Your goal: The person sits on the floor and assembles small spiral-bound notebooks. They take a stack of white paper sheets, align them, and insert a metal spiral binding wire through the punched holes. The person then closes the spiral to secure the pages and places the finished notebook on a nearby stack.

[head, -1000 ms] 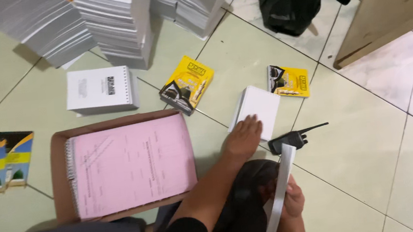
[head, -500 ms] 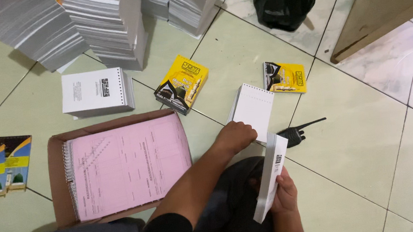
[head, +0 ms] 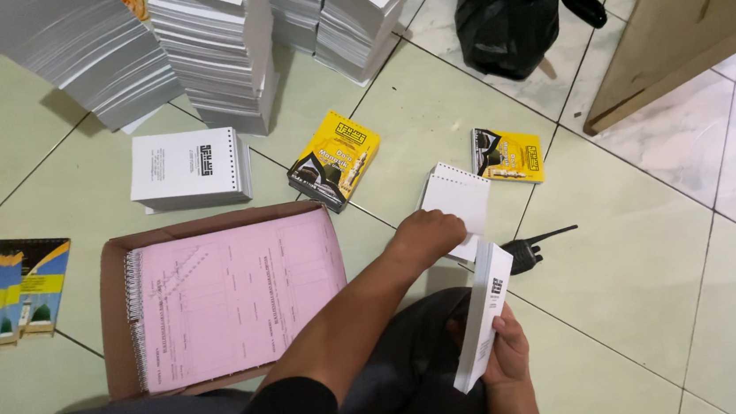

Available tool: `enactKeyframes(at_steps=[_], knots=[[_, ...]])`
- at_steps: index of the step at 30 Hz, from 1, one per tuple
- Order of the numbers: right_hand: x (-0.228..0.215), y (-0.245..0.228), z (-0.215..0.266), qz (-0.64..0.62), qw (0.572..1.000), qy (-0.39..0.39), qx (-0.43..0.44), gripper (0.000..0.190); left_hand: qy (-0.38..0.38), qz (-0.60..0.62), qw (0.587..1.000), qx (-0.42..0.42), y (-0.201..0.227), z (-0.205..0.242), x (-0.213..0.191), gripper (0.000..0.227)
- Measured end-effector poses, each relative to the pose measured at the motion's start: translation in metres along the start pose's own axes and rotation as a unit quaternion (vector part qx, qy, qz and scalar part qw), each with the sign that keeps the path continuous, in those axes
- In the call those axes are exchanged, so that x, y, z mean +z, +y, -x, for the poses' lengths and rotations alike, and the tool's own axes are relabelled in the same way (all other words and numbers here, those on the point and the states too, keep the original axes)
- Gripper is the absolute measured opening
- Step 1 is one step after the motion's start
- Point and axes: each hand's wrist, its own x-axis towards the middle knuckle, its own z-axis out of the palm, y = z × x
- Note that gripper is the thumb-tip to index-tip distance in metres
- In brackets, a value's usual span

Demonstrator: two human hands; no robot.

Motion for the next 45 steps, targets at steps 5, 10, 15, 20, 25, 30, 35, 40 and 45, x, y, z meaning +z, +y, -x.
enactKeyframes(at_steps=[5, 10, 15, 20, 25, 30, 35, 40, 45], knots=[[-0.011, -0.001, 0.0, -0.007, 1.0, 0.009, -0.001, 0.047, -0.015, -0.039, 0.999, 0.02, -0.005, -0.002, 0.006, 0.021], [-0.008, -0.001, 0.0, 0.006, 1.0, 0.029, 0.006, 0.052, -0.049, -0.025, 0.997, 0.054, -0.005, -0.015, -0.002, 0.021], [-0.006, -0.002, -0.002, 0.02, 0.999, 0.022, 0.011, 0.048, -0.084, 0.011, 0.996, 0.034, -0.007, -0.022, -0.006, 0.058], [-0.018, -0.001, 0.002, -0.023, 0.999, 0.032, 0.015, 0.046, -0.063, 0.04, 0.997, 0.009, -0.003, -0.006, -0.018, 0.04], [-0.028, -0.003, 0.003, -0.027, 0.998, 0.046, 0.025, 0.04, -0.078, 0.054, 0.995, -0.041, 0.002, 0.019, -0.067, 0.035], [-0.015, -0.002, 0.002, -0.023, 0.999, -0.003, 0.022, 0.044, 0.121, 0.193, 0.964, -0.135, -0.016, 0.05, -0.133, 0.031], [-0.016, -0.001, 0.0, -0.02, 1.0, 0.009, 0.012, 0.045, 0.274, 0.327, 0.885, -0.185, -0.022, 0.076, -0.169, 0.023], [0.0, 0.001, -0.001, 0.015, 1.0, 0.016, 0.008, 0.049, 0.378, 0.255, 0.884, -0.105, -0.027, 0.071, -0.145, 0.037], [-0.018, 0.002, 0.008, -0.014, 0.999, 0.035, -0.015, 0.047, 0.444, -0.131, 0.884, 0.067, 0.002, 0.041, -0.089, 0.017]])
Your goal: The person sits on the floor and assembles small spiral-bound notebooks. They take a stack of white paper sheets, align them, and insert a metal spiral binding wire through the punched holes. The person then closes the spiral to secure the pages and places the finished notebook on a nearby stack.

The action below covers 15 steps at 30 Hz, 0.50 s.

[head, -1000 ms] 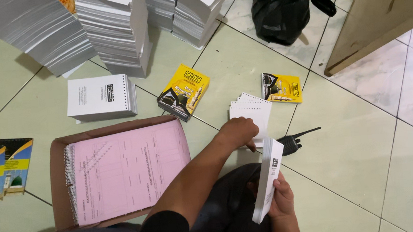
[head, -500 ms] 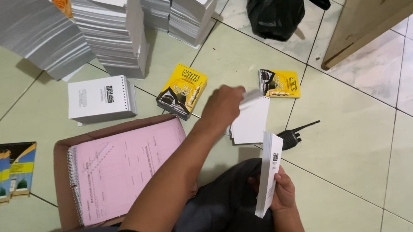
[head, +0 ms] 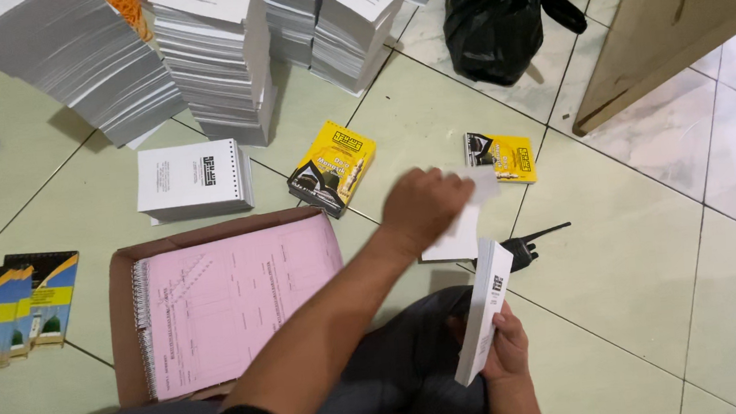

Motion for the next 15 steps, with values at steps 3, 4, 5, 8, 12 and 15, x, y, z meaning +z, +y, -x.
enactKeyframes(at_steps=[3, 4, 5, 8, 12, 15], knots=[[-0.001, 0.0, 0.003, -0.004, 1.0, -0.02, 0.0, 0.043, 0.046, -0.013, 0.997, 0.067, 0.03, 0.019, 0.035, 0.018], [0.003, 0.0, 0.002, -0.002, 1.0, -0.019, -0.002, 0.043, 0.048, -0.011, 0.997, 0.067, 0.037, 0.032, 0.054, 0.018], [0.006, -0.001, 0.002, -0.011, 0.999, -0.03, 0.003, 0.045, 0.023, -0.003, 0.998, 0.066, 0.045, 0.044, 0.072, 0.014], [0.008, -0.001, 0.0, -0.013, 0.999, -0.031, 0.014, 0.049, -0.105, 0.029, 0.992, 0.064, 0.06, 0.081, 0.111, 0.008], [0.008, -0.002, -0.003, -0.01, 0.999, -0.028, 0.028, 0.048, -0.38, 0.095, 0.918, 0.058, 0.055, 0.098, 0.114, 0.014], [0.016, -0.003, -0.007, -0.022, 0.998, -0.042, 0.034, 0.057, -0.42, 0.121, 0.897, 0.063, 0.037, 0.096, 0.123, 0.026]])
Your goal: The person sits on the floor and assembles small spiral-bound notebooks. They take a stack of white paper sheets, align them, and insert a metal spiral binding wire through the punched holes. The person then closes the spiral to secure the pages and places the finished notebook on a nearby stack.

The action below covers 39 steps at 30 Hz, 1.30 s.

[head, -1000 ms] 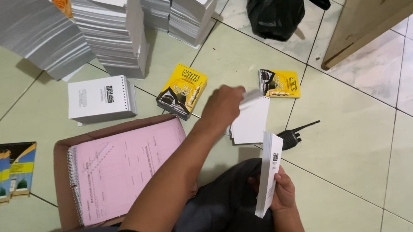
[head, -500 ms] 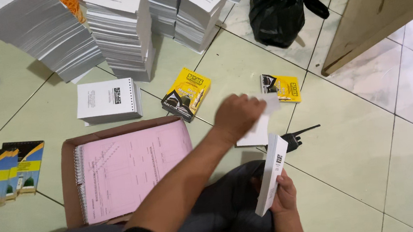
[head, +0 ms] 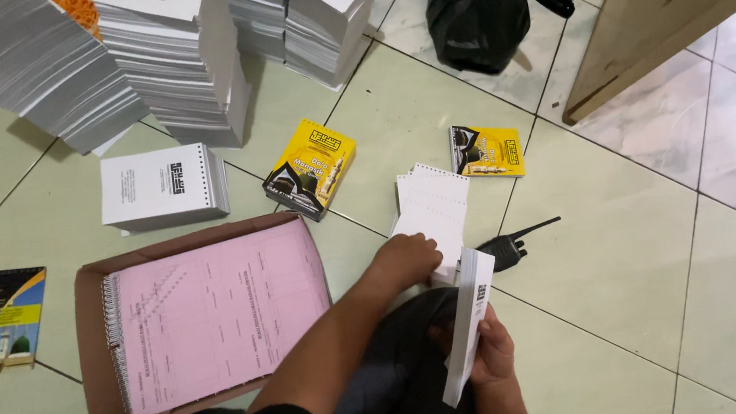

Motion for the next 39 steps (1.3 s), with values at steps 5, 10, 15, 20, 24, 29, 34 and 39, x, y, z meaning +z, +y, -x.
enactKeyframes(at_steps=[5, 10, 15, 20, 24, 29, 34, 39], knots=[[-0.024, -0.003, 0.005, -0.017, 1.0, 0.021, 0.006, 0.054, 0.041, 0.031, 0.998, -0.047, -0.003, 0.011, -0.064, 0.02], [-0.037, -0.003, 0.011, -0.027, 0.998, 0.047, 0.008, 0.042, 0.126, 0.195, 0.953, -0.195, -0.025, 0.04, -0.143, 0.056], [-0.044, -0.004, 0.018, -0.043, 0.997, 0.058, -0.02, 0.045, 0.305, 0.082, 0.925, -0.21, -0.072, 0.088, -0.161, 0.057], [-0.022, -0.001, 0.014, -0.029, 0.999, 0.009, -0.021, 0.044, 0.181, 0.034, 0.928, -0.325, -0.096, 0.118, -0.146, 0.065], [-0.01, -0.003, 0.006, -0.025, 0.999, -0.024, -0.008, 0.044, 0.139, 0.099, 0.926, -0.336, -0.089, 0.123, -0.157, 0.078], [-0.019, -0.005, 0.006, -0.018, 1.0, 0.008, -0.009, 0.034, 0.089, 0.135, 0.94, -0.3, -0.049, 0.11, -0.17, 0.07], [-0.024, -0.006, 0.008, -0.024, 1.0, 0.019, 0.0, 0.036, 0.086, 0.024, 0.96, -0.266, -0.05, 0.08, -0.078, 0.075], [-0.034, -0.009, 0.009, 0.009, 0.997, 0.075, -0.017, 0.03, 0.206, 0.107, 0.919, -0.318, -0.035, 0.077, -0.074, 0.072]])
